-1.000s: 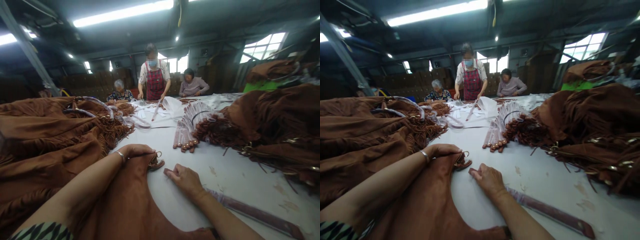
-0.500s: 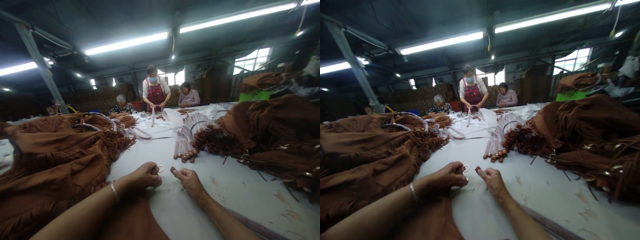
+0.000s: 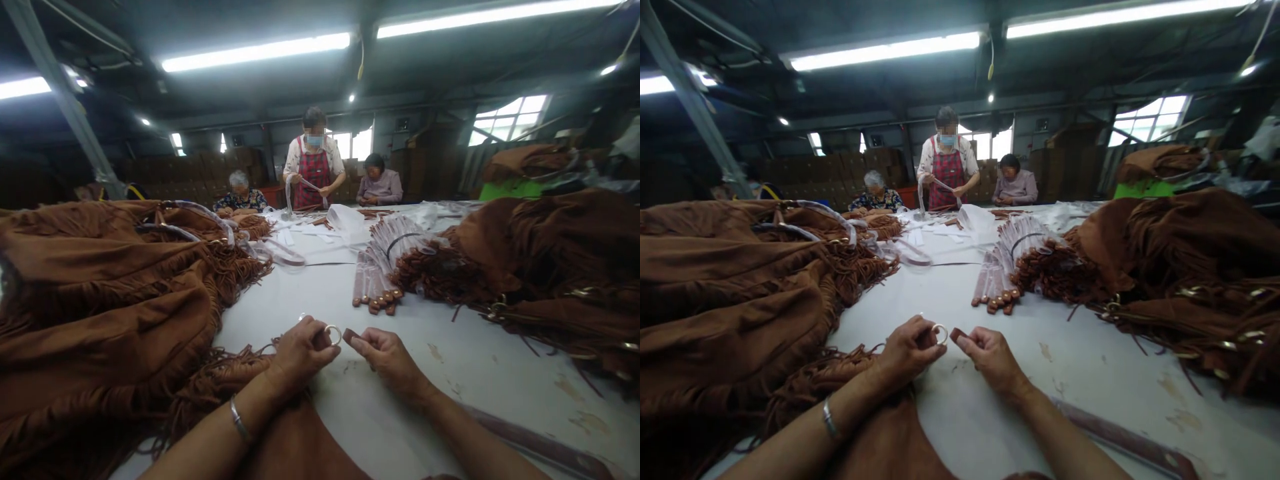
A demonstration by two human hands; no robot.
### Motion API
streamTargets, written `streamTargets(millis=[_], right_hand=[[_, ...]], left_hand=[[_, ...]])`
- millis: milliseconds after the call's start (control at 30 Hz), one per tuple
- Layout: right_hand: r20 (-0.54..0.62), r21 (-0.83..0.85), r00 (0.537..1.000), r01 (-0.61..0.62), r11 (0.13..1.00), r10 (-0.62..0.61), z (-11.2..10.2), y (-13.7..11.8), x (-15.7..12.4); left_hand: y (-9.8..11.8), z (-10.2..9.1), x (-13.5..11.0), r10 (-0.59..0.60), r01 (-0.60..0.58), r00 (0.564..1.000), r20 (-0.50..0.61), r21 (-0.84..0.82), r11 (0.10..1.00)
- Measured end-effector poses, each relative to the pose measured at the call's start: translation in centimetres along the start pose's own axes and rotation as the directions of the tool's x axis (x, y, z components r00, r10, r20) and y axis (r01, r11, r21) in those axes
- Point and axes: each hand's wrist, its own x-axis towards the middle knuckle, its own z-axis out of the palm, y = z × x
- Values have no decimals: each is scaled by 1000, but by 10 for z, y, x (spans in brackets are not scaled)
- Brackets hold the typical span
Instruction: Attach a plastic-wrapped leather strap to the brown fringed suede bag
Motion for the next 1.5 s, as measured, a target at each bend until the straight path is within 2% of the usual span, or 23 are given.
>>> streamTargets(millis=[200, 400, 600, 700, 833, 1067, 1267, 1500], right_hand=[[42, 150, 995, -96, 984, 91, -4, -5, 2], [90, 170, 990, -123, 978, 109, -3, -13, -1], [301, 68, 948, -128, 989, 102, -15, -23, -6], [350, 65, 931, -137, 988, 106, -19, -26, -9], [370, 104, 921, -168, 980, 119, -21, -28, -11], [363, 106, 920, -197, 975, 146, -22, -30, -10], [378, 93, 915, -189, 978, 141, -22, -27, -9], [375, 87, 915, -198, 976, 152, -21, -31, -10]], left_hand=[[-2, -3, -4, 66, -66, 998, -1, 6, 998], [3, -6, -6, 122, -121, 993, -1, 110, 987], [8, -9, -9, 213, -215, 977, 31, 216, 952], [10, -10, -12, 296, -294, 954, 42, 298, 908], [12, -9, -14, 371, -353, 928, 28, 383, 854], [17, -10, -15, 442, -422, 897, 19, 337, 842], [20, -10, -19, 424, -409, 905, 14, 296, 863], [20, -9, -22, 444, -429, 896, 11, 283, 858]])
